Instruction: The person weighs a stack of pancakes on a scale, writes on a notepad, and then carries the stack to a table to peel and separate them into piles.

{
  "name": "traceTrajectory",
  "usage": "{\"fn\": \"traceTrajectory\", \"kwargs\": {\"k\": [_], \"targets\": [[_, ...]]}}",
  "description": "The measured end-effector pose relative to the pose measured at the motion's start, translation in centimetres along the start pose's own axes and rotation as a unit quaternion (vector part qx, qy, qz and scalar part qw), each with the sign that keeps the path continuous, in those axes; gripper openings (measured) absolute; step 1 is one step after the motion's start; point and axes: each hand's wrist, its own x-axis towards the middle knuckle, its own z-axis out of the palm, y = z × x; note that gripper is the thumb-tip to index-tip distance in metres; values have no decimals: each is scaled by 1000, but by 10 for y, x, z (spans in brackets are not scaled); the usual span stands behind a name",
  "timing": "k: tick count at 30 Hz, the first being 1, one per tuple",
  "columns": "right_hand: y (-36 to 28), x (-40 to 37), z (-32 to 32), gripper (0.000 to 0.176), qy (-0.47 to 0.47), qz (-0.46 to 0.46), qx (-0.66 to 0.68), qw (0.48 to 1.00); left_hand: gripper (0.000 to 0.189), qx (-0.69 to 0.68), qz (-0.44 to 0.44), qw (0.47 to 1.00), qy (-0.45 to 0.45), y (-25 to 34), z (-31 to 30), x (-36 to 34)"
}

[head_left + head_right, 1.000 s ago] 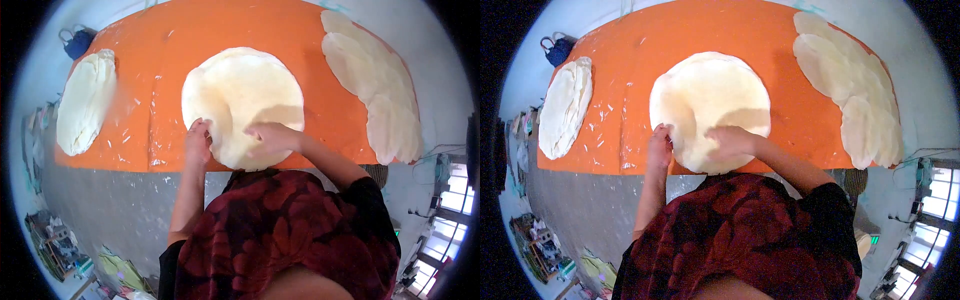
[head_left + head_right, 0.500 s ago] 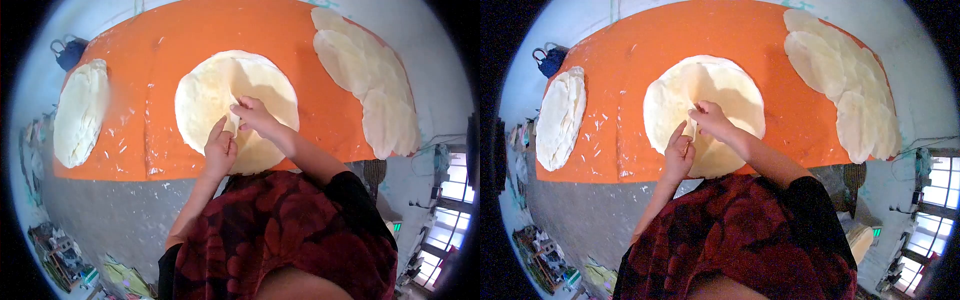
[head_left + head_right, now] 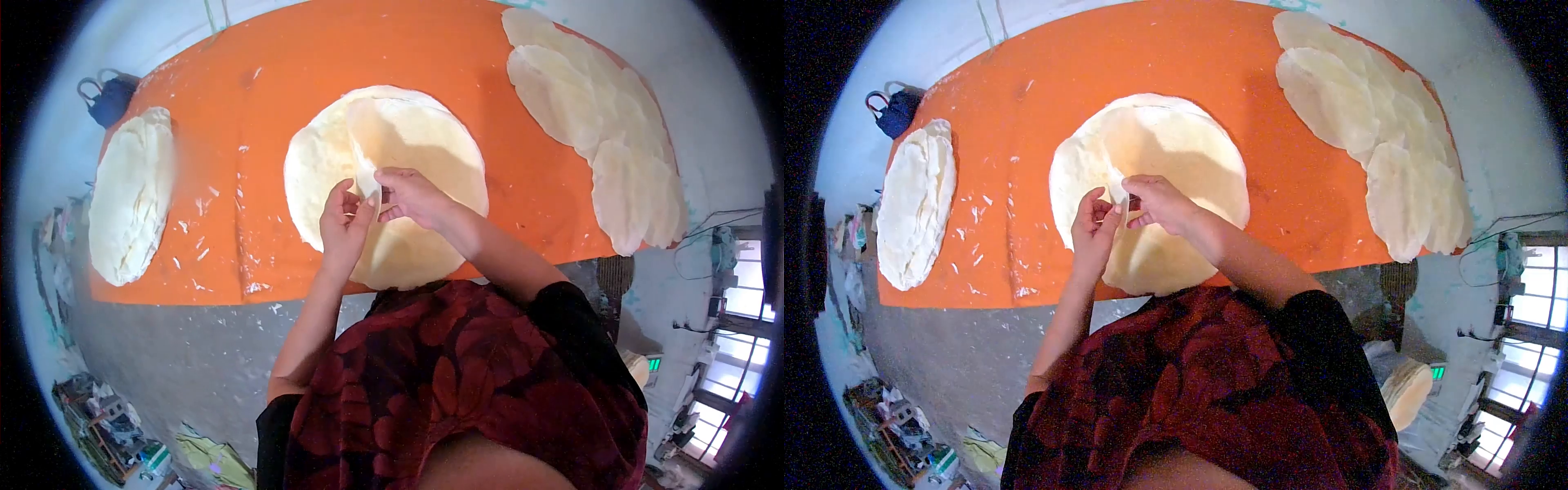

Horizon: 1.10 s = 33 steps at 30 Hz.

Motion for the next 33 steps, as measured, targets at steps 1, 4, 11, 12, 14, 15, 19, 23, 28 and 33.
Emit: {"fn": "traceTrajectory", "kwargs": {"k": [1,4,11,12,14,15,19,23,28,33], "targets": [[-4,-3,1,28,-6,5,-14,1000,39,19,-3,1000,-2,0,-1,0],[-14,-9,1,27,-9,10,-70,997,35,91,28,995,9,2,-1,1],[-6,-9,-2,31,-2,-8,-86,996,26,-84,23,996,-21,0,5,8],[-6,-9,-3,32,-2,-11,-90,996,25,-89,29,995,-29,2,4,8],[-7,-9,-3,31,4,-14,-88,996,24,-116,18,992,-42,6,2,9],[-8,-10,-1,29,8,-13,-85,996,24,-130,13,990,-48,9,2,9],[-7,-7,9,21,58,-55,-136,987,18,-185,-64,980,-39,27,2,6],[-5,-3,13,14,43,-66,-193,978,12,-54,-59,997,12,13,-4,14],[0,-9,-26,14,191,-29,-40,980,12,-77,-93,987,109,-32,-51,51],[19,-26,-109,22,211,-98,100,967,10,-123,-169,967,145,-50,-88,53]]}}
